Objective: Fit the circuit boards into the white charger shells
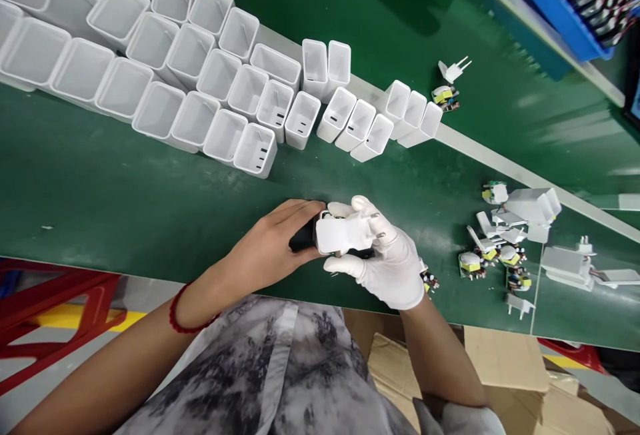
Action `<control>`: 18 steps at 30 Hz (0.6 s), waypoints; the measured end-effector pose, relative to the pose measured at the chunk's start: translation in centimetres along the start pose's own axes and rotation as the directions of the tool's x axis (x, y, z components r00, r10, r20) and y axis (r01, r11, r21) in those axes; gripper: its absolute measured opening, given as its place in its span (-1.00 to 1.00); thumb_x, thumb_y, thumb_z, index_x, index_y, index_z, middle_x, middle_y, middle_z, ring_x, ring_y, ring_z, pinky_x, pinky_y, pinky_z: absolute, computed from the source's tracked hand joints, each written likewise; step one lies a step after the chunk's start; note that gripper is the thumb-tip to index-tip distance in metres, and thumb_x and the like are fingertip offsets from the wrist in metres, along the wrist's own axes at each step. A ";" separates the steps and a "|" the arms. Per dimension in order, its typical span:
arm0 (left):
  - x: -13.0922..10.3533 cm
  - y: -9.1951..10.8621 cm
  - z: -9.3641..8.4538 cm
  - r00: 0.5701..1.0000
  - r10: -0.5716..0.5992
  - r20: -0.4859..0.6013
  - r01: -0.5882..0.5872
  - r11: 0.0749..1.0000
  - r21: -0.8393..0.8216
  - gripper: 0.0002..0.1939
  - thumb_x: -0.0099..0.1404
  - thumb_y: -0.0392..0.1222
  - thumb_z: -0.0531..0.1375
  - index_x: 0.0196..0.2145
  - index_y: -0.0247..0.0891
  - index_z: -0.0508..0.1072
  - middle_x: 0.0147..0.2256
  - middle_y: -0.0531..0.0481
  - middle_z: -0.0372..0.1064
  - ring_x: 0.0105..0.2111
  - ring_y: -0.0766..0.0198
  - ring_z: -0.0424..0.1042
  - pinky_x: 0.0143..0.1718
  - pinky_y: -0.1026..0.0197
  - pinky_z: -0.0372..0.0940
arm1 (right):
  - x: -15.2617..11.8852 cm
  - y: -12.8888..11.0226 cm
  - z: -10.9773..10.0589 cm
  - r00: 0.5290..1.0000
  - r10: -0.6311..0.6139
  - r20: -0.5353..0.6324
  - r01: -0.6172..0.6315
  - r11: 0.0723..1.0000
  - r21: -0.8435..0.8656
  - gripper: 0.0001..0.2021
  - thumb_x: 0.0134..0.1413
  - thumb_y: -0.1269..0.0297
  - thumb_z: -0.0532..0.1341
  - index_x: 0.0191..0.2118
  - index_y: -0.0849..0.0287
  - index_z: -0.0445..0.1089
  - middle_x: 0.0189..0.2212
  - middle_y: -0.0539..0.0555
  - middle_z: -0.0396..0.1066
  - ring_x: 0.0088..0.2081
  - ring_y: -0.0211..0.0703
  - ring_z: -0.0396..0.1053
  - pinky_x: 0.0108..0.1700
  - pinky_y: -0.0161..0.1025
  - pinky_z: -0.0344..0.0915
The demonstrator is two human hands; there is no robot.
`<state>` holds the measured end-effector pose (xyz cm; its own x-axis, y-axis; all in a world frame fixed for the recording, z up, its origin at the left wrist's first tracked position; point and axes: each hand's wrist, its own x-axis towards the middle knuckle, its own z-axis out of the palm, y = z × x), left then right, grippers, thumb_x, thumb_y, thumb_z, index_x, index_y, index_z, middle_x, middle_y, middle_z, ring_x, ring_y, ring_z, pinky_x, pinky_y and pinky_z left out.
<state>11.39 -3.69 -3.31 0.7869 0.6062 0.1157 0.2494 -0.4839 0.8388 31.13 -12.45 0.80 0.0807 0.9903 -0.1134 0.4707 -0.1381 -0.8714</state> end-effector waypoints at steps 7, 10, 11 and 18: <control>0.1 -0.1 -0.2 1.000 0.017 -0.017 -0.017 1.000 0.014 -0.42 0.23 -0.28 0.33 0.14 -0.30 0.21 0.06 -0.20 0.40 0.10 0.02 0.35 0.08 -0.03 0.39 | 0.3 -0.7 0.4 0.981 -0.192 -0.005 0.190 0.972 -0.140 -0.39 0.12 0.22 0.36 0.25 -0.10 0.16 0.09 0.08 0.44 0.06 -0.04 0.46 0.09 -0.06 0.44; 0.1 -0.1 -0.3 1.000 0.020 -0.019 -0.020 1.000 0.021 -0.42 0.23 -0.33 0.33 0.14 -0.30 0.21 0.06 -0.21 0.41 0.09 0.02 0.36 0.08 -0.02 0.40 | 0.2 -1.1 0.6 0.981 -0.192 0.018 0.192 0.967 -0.169 -0.26 0.11 0.26 0.37 0.32 -0.19 0.04 0.11 0.05 0.42 0.07 -0.06 0.45 0.08 -0.09 0.44; 0.1 0.0 -0.3 1.000 0.021 -0.020 -0.020 1.000 0.021 -0.42 0.23 -0.33 0.32 0.14 -0.30 0.21 0.05 -0.22 0.41 0.09 0.02 0.36 0.07 -0.02 0.40 | 0.1 -1.1 0.7 0.984 -0.176 0.021 0.177 0.972 -0.155 -0.22 0.09 0.27 0.38 0.34 -0.21 -0.01 0.13 0.04 0.40 0.09 -0.07 0.43 0.10 -0.09 0.42; -0.1 0.0 -0.3 1.000 0.005 -0.007 -0.004 1.000 0.027 -0.37 0.19 -0.31 0.35 0.16 -0.25 0.21 0.04 -0.19 0.42 0.09 -0.01 0.38 0.06 0.00 0.41 | -0.8 -0.1 0.5 0.997 -0.036 0.061 0.034 0.999 0.037 -0.04 -0.03 0.12 0.44 0.38 -0.22 -0.13 0.34 0.11 0.08 0.31 0.11 0.12 0.32 0.14 0.12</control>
<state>11.15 -3.53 -3.17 0.7838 0.6086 0.1235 0.2614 -0.5037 0.8234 30.55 -13.25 0.74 0.0100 0.9938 -0.1104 0.4401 -0.1035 -0.8920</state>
